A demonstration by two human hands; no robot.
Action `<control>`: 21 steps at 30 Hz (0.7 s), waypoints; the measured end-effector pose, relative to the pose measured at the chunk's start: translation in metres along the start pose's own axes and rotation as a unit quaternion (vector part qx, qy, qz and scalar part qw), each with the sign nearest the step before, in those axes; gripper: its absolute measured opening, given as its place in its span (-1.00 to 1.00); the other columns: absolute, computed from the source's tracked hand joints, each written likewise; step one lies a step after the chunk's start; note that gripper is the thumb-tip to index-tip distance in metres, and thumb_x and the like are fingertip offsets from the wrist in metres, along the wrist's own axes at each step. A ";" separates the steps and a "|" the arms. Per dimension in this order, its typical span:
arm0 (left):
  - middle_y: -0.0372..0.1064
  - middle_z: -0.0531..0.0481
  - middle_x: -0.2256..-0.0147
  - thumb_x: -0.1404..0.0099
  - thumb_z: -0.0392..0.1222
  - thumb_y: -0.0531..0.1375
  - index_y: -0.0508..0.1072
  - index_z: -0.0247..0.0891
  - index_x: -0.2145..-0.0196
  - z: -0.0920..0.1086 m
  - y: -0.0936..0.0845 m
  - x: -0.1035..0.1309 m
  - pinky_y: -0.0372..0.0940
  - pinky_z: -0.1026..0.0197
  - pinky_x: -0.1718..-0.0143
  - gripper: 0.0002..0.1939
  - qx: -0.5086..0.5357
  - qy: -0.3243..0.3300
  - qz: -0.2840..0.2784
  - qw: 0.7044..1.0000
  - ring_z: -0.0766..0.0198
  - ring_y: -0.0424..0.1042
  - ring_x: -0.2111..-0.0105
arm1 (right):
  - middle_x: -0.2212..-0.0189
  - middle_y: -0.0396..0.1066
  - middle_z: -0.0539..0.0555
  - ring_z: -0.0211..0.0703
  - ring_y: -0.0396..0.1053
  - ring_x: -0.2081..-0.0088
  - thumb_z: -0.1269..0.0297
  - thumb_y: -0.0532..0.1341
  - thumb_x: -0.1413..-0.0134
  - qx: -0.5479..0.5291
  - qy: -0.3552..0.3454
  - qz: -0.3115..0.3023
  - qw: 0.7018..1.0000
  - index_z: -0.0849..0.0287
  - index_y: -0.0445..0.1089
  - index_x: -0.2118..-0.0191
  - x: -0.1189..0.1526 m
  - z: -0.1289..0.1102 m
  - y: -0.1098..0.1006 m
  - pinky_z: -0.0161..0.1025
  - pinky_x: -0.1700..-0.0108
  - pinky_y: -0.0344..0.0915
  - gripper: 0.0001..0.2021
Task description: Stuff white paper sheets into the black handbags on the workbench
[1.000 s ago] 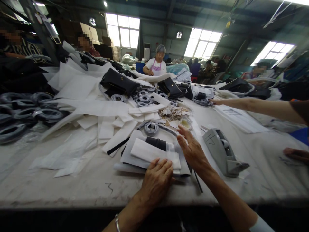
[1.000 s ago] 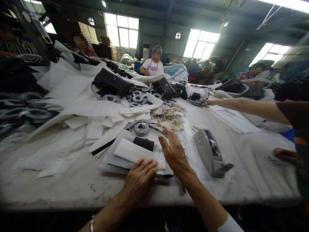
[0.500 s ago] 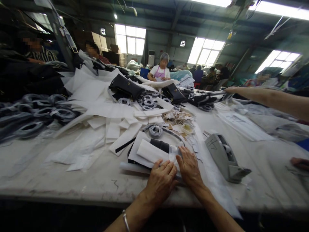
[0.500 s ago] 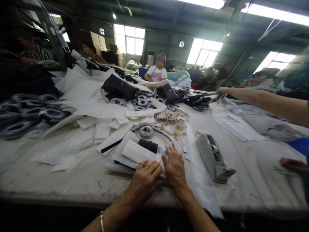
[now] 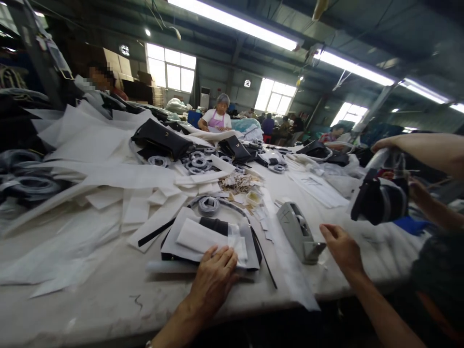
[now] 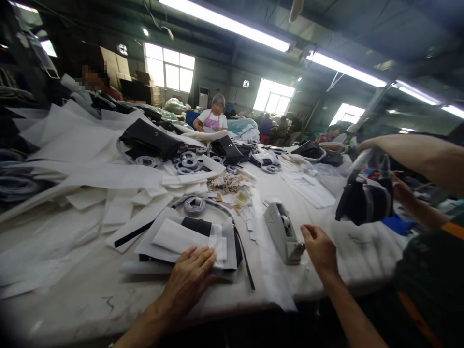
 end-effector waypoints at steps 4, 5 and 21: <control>0.44 -0.03 -0.08 -0.35 -0.25 0.21 0.35 -0.18 -0.10 0.000 -0.001 -0.001 0.15 -0.03 -0.18 -0.64 -0.011 0.015 -0.007 1.000 0.11 0.40 -0.10 | 0.47 0.55 0.20 0.14 0.50 0.30 -0.07 0.31 0.24 -0.029 0.051 -0.115 0.992 0.18 0.51 0.51 -0.022 0.035 0.011 -0.11 0.30 0.37 -0.64; 0.44 -0.02 -0.08 -0.35 -0.25 0.21 0.35 -0.18 -0.10 0.000 -0.002 -0.001 0.16 -0.02 -0.17 -0.64 -0.013 0.017 -0.006 1.000 0.12 0.41 -0.10 | 0.47 0.55 0.19 0.11 0.51 0.31 -0.07 0.32 0.26 -0.042 0.052 -0.137 0.988 0.18 0.51 0.52 -0.022 0.037 0.018 -0.13 0.32 0.37 -0.64; 0.45 0.01 -0.08 -0.38 -0.24 0.15 0.37 -0.15 -0.09 -0.001 -0.005 0.000 0.18 0.00 -0.15 -0.67 -0.013 0.029 0.025 0.999 0.13 0.42 -0.08 | 0.65 0.28 -0.02 -0.18 0.24 0.59 -0.07 0.25 0.23 -0.106 0.037 -0.096 0.989 0.07 0.32 0.59 -0.001 0.063 0.000 -0.21 0.48 0.30 -0.69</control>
Point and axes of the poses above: each hand's wrist, its own x-axis away from the middle knuckle, its own y-axis out of the palm, z = x × y, the point moved 8 cm from there along -x, towards the middle knuckle
